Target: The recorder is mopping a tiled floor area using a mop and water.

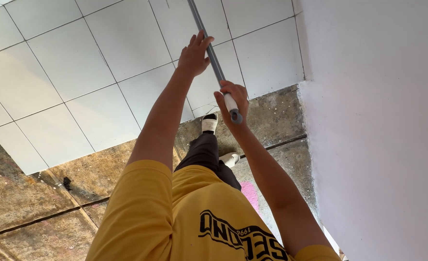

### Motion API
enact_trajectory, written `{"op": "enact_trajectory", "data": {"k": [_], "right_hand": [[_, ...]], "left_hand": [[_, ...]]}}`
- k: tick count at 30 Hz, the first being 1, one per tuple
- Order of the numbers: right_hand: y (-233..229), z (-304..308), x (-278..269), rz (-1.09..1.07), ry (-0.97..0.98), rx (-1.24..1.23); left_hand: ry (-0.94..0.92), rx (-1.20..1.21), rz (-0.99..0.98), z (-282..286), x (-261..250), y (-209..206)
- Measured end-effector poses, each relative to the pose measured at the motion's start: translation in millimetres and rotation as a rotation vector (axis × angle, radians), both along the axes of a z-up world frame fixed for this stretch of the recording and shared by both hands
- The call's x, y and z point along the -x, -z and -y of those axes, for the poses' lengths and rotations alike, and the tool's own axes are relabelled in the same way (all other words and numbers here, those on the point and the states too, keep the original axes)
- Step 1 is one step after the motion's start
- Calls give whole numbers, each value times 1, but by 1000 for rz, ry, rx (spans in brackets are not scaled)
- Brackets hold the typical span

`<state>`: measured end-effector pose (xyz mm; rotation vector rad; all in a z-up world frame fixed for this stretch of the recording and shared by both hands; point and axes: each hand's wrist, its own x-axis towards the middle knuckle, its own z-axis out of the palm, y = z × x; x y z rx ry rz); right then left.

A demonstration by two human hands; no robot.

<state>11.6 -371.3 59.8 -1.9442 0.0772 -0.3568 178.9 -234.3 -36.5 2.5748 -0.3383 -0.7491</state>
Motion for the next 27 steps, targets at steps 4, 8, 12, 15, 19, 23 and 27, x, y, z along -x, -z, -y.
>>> {"op": "enact_trajectory", "data": {"k": [4,8,12,15,19,23,27], "right_hand": [[-15,28,45,19,38,33],[-52,65,112,82,111,77],[-101,100,191,214,118,10],[-144,118,248,268,111,-31],[-174,154,327,248,120,-51],[-188,187,384,391,169,-237],[-195,211,418,427,182,-269]], "left_hand": [[123,-64,76,30,22,8],[246,165,109,76,72,-16],[421,303,38,124,164,-29],[492,373,43,153,241,-41],[481,457,19,196,341,-83],[484,471,18,230,413,-104],[494,490,4,257,452,-108]]}}
